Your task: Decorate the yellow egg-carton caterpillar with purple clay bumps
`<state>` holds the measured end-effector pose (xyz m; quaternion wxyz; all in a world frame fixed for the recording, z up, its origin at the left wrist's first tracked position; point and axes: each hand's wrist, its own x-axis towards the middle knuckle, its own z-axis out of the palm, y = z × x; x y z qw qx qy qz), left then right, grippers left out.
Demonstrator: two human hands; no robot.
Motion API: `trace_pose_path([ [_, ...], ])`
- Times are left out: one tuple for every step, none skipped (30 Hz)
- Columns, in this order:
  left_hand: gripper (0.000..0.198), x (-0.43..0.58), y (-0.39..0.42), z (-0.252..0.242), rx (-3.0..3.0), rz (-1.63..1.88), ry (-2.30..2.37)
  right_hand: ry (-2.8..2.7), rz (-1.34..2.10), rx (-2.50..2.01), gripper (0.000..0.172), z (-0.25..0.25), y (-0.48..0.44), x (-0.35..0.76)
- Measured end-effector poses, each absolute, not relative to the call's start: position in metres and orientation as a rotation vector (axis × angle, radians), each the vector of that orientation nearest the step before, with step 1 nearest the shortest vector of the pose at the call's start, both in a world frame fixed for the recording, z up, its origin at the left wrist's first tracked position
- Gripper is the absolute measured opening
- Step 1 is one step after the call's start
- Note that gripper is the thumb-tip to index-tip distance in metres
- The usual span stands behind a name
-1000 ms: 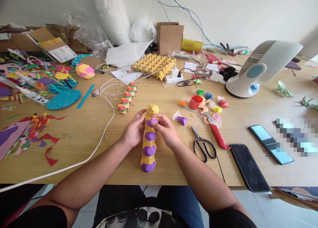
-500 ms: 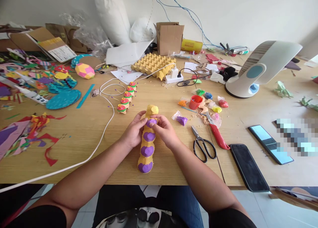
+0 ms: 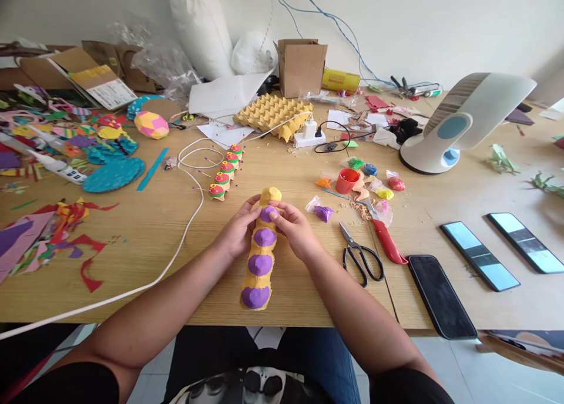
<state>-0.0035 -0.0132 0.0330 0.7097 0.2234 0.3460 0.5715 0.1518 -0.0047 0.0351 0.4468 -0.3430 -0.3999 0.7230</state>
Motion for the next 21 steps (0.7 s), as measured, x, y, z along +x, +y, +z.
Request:
trace_pose_path([
  [0.060, -0.004, -0.013, 0.034, 0.515, 1.258, 0.752, -0.972, 1.794, -0.847, 0.041, 0.036, -0.004, 0.153],
  [0.062, -0.004, -0.013, 0.035, 0.539, 1.251, 0.745, -0.956, 1.795, -0.845, 0.041, 0.036, -0.003, 0.154],
  [0.064, -0.004, -0.013, 0.035, 0.571, 1.243, 0.749, -0.941, 1.791, -0.844, 0.041, 0.036, -0.002, 0.155],
  [0.066, -0.004, -0.013, 0.036, 0.606, 1.237, 0.766, -0.928, 1.782, -0.847, 0.041, 0.037, -0.001, 0.156],
  [0.069, -0.004, -0.014, 0.036, 0.641, 1.234, 0.791, -0.918, 1.770, -0.851, 0.041, 0.037, -0.001, 0.157],
  [0.072, -0.004, -0.014, 0.036, 0.675, 1.233, 0.817, -0.912, 1.759, -0.854, 0.041, 0.037, 0.000, 0.157],
  [0.075, -0.004, -0.014, 0.035, 0.706, 1.236, 0.839, -0.911, 1.753, -0.853, 0.041, 0.036, 0.001, 0.157],
  [0.076, -0.005, -0.014, 0.034, 0.731, 1.239, 0.854, -0.914, 1.753, -0.847, 0.042, 0.036, 0.001, 0.158],
  [0.077, -0.005, -0.014, 0.034, 0.749, 1.243, 0.861, -0.918, 1.758, -0.840, 0.042, 0.036, 0.002, 0.158],
  [0.076, -0.005, -0.013, 0.033, 0.760, 1.251, 0.862, -0.923, 1.770, -0.829, 0.042, 0.035, 0.002, 0.158],
  [0.076, -0.006, -0.013, 0.033, 0.764, 1.260, 0.858, -0.924, 1.784, -0.818, 0.042, 0.035, 0.003, 0.159],
  [0.075, -0.007, -0.013, 0.033, 0.759, 1.273, 0.853, -0.921, 1.796, -0.809, 0.042, 0.034, 0.003, 0.159],
  [0.074, -0.007, -0.012, 0.033, 0.746, 1.287, 0.848, -0.917, 1.805, -0.805, 0.041, 0.034, 0.003, 0.160],
  [0.073, -0.008, -0.012, 0.033, 0.727, 1.299, 0.842, -0.915, 1.810, -0.805, 0.041, 0.034, 0.003, 0.161],
  [0.073, -0.009, -0.012, 0.034, 0.708, 1.310, 0.836, -0.919, 1.808, -0.807, 0.041, 0.035, 0.003, 0.162],
  [0.072, -0.009, -0.011, 0.034, 0.693, 1.316, 0.829, -0.931, 1.803, -0.809, 0.042, 0.035, 0.003, 0.162],
  [0.073, -0.009, -0.011, 0.034, 0.686, 1.317, 0.821, -0.951, 1.795, -0.810, 0.044, 0.036, 0.004, 0.163],
  [0.074, -0.009, -0.011, 0.034, 0.687, 1.315, 0.811, -0.979, 1.784, -0.804, 0.045, 0.037, 0.004, 0.163],
  [0.075, -0.009, -0.011, 0.034, 0.694, 1.311, 0.803, -1.009, 1.769, -0.792, 0.047, 0.037, 0.004, 0.163],
  [0.076, -0.009, -0.011, 0.034, 0.707, 1.304, 0.799, -1.040, 1.750, -0.780, 0.048, 0.037, 0.005, 0.163],
  [0.077, -0.009, -0.011, 0.034, 0.721, 1.295, 0.797, -1.071, 1.728, -0.772, 0.049, 0.037, 0.006, 0.163],
])
